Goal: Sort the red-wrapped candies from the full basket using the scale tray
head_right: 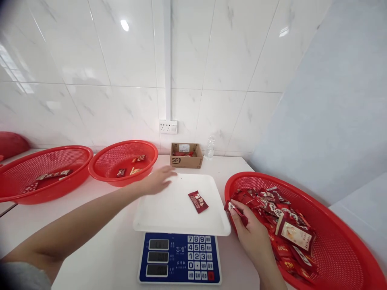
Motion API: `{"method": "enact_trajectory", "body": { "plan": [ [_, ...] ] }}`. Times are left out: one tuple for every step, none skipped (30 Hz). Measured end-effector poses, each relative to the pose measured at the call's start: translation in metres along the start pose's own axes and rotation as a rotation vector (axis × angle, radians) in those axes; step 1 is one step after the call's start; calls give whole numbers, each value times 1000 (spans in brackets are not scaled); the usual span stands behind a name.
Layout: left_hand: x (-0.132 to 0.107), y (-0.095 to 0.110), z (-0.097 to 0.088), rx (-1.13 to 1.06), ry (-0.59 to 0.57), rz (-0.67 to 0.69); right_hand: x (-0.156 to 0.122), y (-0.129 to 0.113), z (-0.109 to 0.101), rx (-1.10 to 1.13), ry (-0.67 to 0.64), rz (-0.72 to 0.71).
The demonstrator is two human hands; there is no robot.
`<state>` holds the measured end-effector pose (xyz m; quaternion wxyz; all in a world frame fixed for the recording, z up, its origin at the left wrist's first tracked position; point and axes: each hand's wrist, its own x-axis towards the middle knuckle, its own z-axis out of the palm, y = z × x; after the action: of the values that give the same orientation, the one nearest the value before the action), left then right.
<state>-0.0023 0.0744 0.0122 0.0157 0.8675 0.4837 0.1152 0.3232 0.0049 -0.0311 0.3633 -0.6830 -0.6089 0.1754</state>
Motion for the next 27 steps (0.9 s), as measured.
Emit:
{"method": "enact_trajectory", "body": {
  "plan": [
    [4,19,6,-19,-50,111,0,0,0,-1,-2,6],
    [9,37,12,-35,-104,222,0,-1,0,-1,0,9],
    [13,52,17,-44,-151,313,-1,-1,0,2,5,7],
    [17,64,21,-46,-185,377,-1,-1,1,8,10,2],
    [21,73,24,-42,-209,421,-1,-2,1,17,15,-6],
    [25,78,27,-32,-224,440,-1,-2,1,27,18,-12],
    [28,80,29,-16,-230,439,-2,-2,1,36,17,-13],
    [31,79,31,3,-230,421,-2,-2,1,44,14,-11],
    [32,76,31,22,-225,392,-2,-2,1,49,12,-10],
    [33,72,31,39,-214,353,-2,-1,1,52,12,-10],
    [32,65,29,51,-196,306,-2,-1,1,52,13,-9],
    [31,57,26,59,-170,250,-1,0,1,49,14,-10],
    [28,48,22,62,-135,185,-1,1,1,45,15,-11],
    [25,36,16,63,-93,111,-1,2,1,39,14,-12],
    [21,23,9,63,-47,29,-1,2,2,32,10,-14],
    [16,8,2,61,3,-58,-1,2,2,27,3,-16],
    [11,-8,-6,56,49,-147,0,2,1,22,-3,-18],
    [5,-23,-13,48,89,-233,0,2,1,17,-8,-16],
    [-2,-38,-20,34,125,-310,0,2,1,11,-11,-12],
    [-9,-51,-25,13,159,-377,0,1,0,4,-8,-6],
    [-18,-62,-28,-12,195,-435,0,0,0,-3,0,-1],
    [-26,-69,-30,-39,237,-484,0,0,-1,-7,11,2],
    [-35,-73,-30,-68,283,-524,0,-1,-2,-8,23,2],
    [-44,-73,-28,-98,335,-557,-1,-3,-2,-13,29,1],
    [-53,-70,-25,-128,393,-583,-1,-5,-2,-19,27,-3],
    [-61,-65,-21,-158,456,-605,-1,-7,-2,-23,18,-13],
    [-69,-58,-16,-188,522,-625,0,-11,0,-25,0,-32]
  ]
}}
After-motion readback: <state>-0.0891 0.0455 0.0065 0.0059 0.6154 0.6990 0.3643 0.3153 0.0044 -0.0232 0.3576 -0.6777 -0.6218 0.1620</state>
